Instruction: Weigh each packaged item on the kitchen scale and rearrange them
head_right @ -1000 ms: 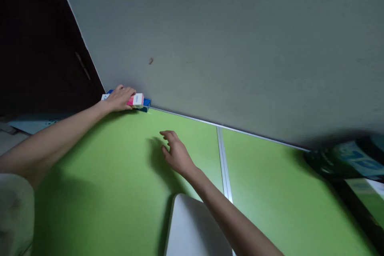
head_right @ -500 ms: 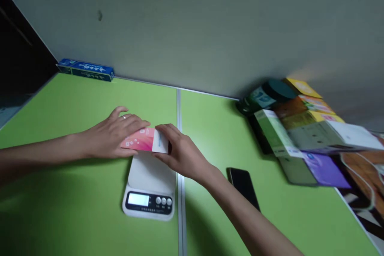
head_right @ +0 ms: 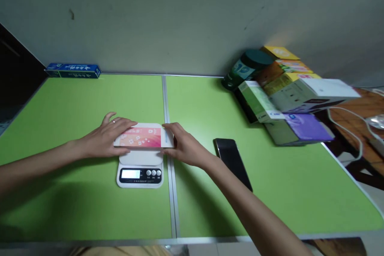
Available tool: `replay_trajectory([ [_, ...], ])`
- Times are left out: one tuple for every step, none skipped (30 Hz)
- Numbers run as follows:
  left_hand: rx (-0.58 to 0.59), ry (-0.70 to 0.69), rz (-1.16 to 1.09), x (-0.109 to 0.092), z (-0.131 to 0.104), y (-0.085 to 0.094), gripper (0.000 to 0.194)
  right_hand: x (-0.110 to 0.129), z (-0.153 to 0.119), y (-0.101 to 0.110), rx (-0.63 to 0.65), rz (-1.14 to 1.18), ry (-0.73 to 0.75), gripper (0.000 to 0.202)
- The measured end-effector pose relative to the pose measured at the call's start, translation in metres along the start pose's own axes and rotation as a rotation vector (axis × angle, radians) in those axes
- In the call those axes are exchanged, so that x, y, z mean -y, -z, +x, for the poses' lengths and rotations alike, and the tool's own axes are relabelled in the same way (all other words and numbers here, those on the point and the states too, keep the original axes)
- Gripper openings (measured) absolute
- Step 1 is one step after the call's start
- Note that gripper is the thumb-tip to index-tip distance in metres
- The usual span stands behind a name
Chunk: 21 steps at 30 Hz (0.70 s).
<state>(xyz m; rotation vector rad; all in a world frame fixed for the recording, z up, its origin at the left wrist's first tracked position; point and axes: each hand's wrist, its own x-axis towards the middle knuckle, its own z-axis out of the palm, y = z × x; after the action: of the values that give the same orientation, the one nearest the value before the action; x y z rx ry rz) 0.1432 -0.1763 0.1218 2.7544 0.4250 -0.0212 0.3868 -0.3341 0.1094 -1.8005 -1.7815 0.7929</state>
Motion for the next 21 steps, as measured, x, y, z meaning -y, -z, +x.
replay_trajectory([
  [0.010, 0.012, -0.003, 0.002, -0.003, 0.002, 0.074, -0.001, -0.002, 0.002, -0.004, 0.015, -0.012, 0.063],
  [0.015, 0.026, -0.003, 0.004, -0.006, 0.004, 0.079, -0.001, -0.004, 0.004, -0.013, 0.031, -0.024, 0.065],
  [0.014, 0.043, 0.001, 0.007, -0.010, 0.006, 0.082, -0.002, -0.006, 0.007, -0.025, 0.045, -0.033, 0.065],
  [0.013, 0.064, 0.006, 0.010, -0.014, 0.008, 0.083, -0.002, -0.008, 0.010, -0.040, 0.057, -0.040, 0.064],
  [0.011, 0.089, 0.012, 0.014, -0.019, 0.009, 0.084, -0.003, -0.010, 0.012, -0.057, 0.068, -0.045, 0.062],
  [0.008, 0.116, 0.017, 0.017, -0.023, 0.011, 0.084, -0.004, -0.012, 0.015, -0.074, 0.076, -0.049, 0.059],
  [0.008, 0.141, 0.021, 0.021, -0.027, 0.012, 0.084, -0.005, -0.013, 0.016, -0.092, 0.083, -0.051, 0.056],
  [0.007, 0.160, 0.024, 0.023, -0.031, 0.013, 0.084, -0.006, -0.014, 0.018, -0.108, 0.087, -0.052, 0.054],
  [0.005, 0.172, 0.026, 0.026, -0.034, 0.013, 0.084, -0.007, -0.015, 0.019, -0.117, 0.088, -0.054, 0.052],
  [0.000, 0.179, 0.026, 0.028, -0.036, 0.013, 0.084, -0.007, -0.015, 0.019, -0.121, 0.088, -0.055, 0.051],
  [-0.005, 0.181, 0.025, 0.029, -0.038, 0.013, 0.084, -0.006, -0.015, 0.019, -0.119, 0.086, -0.058, 0.051],
  [-0.008, 0.177, 0.022, 0.029, -0.039, 0.013, 0.084, -0.005, -0.015, 0.019, -0.111, 0.083, -0.059, 0.052],
  [-0.010, 0.170, 0.017, 0.029, -0.039, 0.013, 0.083, -0.004, -0.014, 0.018, -0.095, 0.080, -0.060, 0.053],
  [-0.011, 0.162, 0.011, 0.028, -0.039, 0.012, 0.082, -0.003, -0.013, 0.017, -0.078, 0.077, -0.062, 0.055],
  [-0.009, 0.153, 0.005, 0.027, -0.039, 0.011, 0.081, -0.001, -0.012, 0.016, -0.058, 0.075, -0.062, 0.058],
  [-0.006, 0.144, -0.002, 0.027, -0.038, 0.011, 0.080, 0.000, -0.011, 0.015, -0.039, 0.072, -0.061, 0.060],
  [-0.002, 0.136, -0.008, 0.026, -0.037, 0.010, 0.080, 0.001, -0.009, 0.013, -0.018, 0.068, -0.060, 0.062],
  [0.001, 0.131, -0.015, 0.026, -0.037, 0.009, 0.080, 0.002, -0.008, 0.012, -0.001, 0.063, -0.057, 0.064],
  [0.004, 0.128, -0.021, 0.026, -0.036, 0.007, 0.081, 0.003, -0.007, 0.010, 0.013, 0.055, -0.053, 0.065],
  [0.006, 0.125, -0.026, 0.025, -0.035, 0.006, 0.081, 0.003, -0.005, 0.009, 0.024, 0.047, -0.049, 0.066],
  [0.007, 0.122, -0.031, 0.026, -0.034, 0.005, 0.082, 0.003, -0.004, 0.007, 0.036, 0.040, -0.047, 0.067],
])
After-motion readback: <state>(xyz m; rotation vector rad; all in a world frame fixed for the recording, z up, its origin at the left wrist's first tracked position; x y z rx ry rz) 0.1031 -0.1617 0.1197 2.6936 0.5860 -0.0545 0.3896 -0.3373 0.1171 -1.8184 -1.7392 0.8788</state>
